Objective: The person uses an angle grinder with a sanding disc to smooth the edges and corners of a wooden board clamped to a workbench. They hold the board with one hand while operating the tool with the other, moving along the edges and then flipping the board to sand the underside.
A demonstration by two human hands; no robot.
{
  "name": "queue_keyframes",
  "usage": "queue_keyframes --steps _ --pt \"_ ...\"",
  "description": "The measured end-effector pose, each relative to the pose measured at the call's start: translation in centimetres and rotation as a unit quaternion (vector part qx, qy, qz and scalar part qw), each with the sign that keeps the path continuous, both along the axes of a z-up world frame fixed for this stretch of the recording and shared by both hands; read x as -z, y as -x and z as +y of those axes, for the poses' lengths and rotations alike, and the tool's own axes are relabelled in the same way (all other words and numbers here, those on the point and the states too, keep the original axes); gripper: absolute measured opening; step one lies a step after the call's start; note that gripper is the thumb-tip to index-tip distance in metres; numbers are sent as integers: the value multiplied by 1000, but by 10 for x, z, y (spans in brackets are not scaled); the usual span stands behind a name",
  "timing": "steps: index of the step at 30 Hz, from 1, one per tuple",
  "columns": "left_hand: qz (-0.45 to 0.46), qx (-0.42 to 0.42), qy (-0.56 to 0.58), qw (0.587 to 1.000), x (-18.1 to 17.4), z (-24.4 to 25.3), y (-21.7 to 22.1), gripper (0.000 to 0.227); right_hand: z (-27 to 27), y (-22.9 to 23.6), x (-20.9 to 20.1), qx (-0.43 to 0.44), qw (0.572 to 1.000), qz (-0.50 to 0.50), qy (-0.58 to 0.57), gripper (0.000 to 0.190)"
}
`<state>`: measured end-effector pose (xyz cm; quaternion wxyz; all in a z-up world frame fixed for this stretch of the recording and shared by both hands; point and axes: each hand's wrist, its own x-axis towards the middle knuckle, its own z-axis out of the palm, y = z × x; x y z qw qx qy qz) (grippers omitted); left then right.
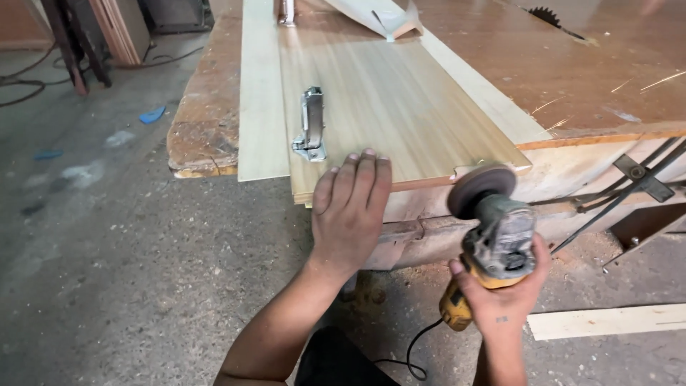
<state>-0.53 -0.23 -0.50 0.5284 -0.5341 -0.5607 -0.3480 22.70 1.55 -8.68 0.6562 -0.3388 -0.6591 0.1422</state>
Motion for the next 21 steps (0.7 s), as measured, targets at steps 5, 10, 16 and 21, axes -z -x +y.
queue_keyframes --steps 5,10,16,21 --pt "10 -13 -5 1000 -6 -5 -2 23 6 -7 -1 13 998 65 22 95" --pt "10 -2 -7 1000 -3 -2 -1 22 -4 6 -3 33 999 15 19 99" --pt "7 -12 -3 1000 1 0 -1 22 4 -5 -1 7 996 77 42 96" --pt "8 9 -6 1000 4 5 2 23 1 -1 0 -35 998 48 0 100"
